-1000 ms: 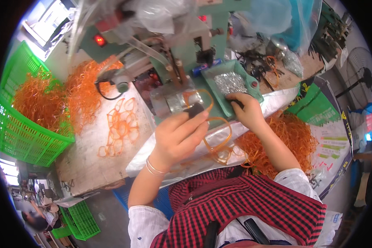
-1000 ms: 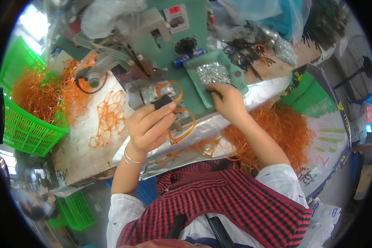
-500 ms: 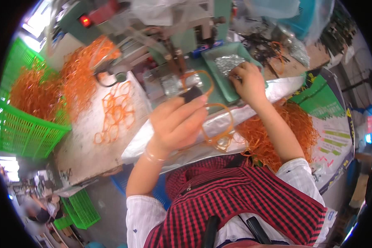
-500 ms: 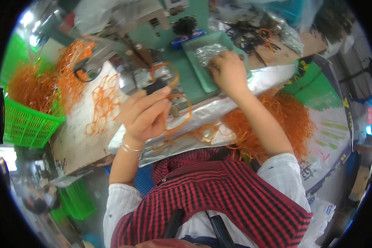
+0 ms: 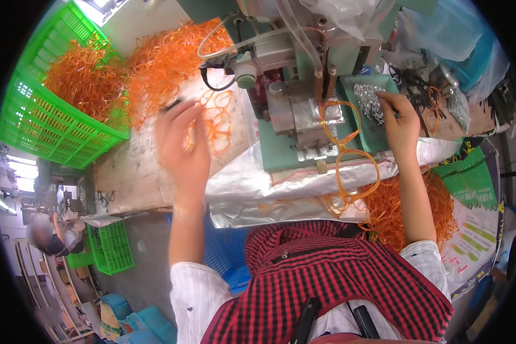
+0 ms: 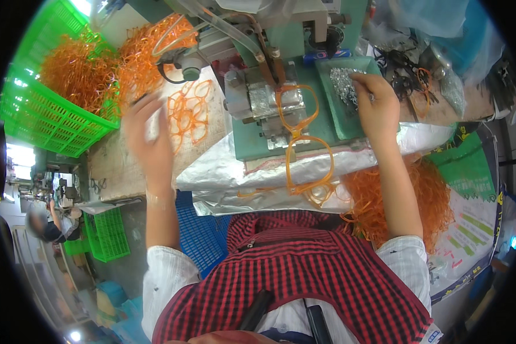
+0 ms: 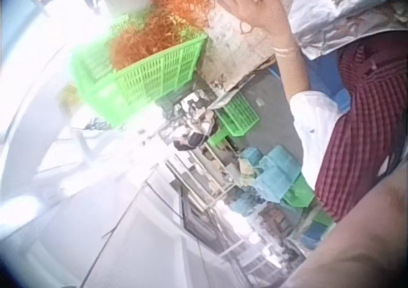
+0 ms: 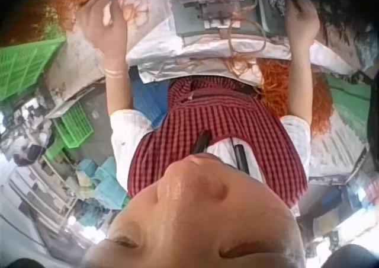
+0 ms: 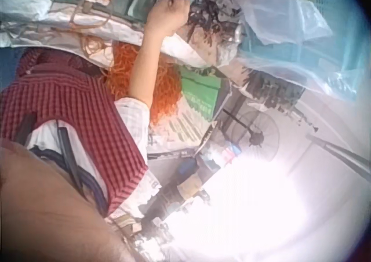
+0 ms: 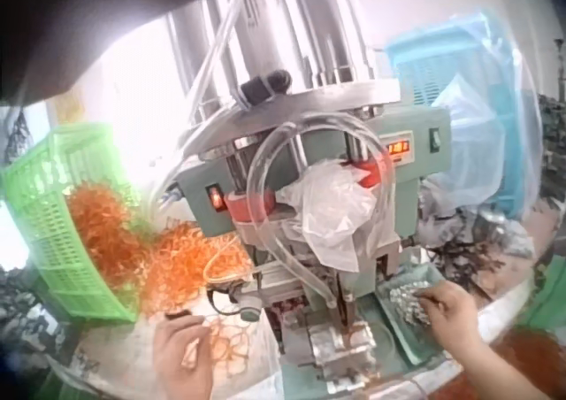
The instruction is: The person repeatedly picks up orange plastic spectacle frames and small metal components, places them into a press machine, and removes the assembled units. The person handles the frames and components by hand throughout the process.
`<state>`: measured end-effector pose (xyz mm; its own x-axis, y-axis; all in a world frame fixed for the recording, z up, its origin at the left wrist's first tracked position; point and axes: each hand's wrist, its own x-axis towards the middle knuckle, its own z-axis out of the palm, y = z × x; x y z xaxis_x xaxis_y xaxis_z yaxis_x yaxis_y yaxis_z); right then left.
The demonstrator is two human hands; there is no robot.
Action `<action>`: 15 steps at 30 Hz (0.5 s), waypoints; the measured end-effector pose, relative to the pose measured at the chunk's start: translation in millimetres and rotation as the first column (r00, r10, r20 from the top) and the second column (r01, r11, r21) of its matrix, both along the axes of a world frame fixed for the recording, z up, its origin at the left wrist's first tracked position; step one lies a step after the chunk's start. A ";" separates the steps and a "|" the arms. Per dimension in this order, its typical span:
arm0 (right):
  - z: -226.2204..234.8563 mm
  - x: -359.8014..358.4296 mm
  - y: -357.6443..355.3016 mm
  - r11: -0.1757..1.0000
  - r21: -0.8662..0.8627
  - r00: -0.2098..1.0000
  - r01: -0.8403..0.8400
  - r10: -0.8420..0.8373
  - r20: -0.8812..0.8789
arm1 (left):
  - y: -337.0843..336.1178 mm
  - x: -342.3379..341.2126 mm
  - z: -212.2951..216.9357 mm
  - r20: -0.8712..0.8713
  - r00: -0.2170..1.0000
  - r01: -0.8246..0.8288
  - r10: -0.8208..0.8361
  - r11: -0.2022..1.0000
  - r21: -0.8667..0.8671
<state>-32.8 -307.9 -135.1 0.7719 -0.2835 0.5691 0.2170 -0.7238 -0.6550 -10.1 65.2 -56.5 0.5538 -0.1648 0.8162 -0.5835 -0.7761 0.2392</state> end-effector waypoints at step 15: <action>-11.4 -86.8 -34.6 0.960 0.197 0.971 0.200 -0.167 -0.168 | 45.1 44.9 -91.2 -0.390 0.908 -0.171 -0.155 0.712 -0.681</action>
<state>-119.6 -342.5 -146.5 0.7664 -0.5295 0.3638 -0.0179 -0.5837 -0.8118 34.8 110.3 -147.7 0.8437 0.3557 0.4021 -0.3050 -0.2989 0.9042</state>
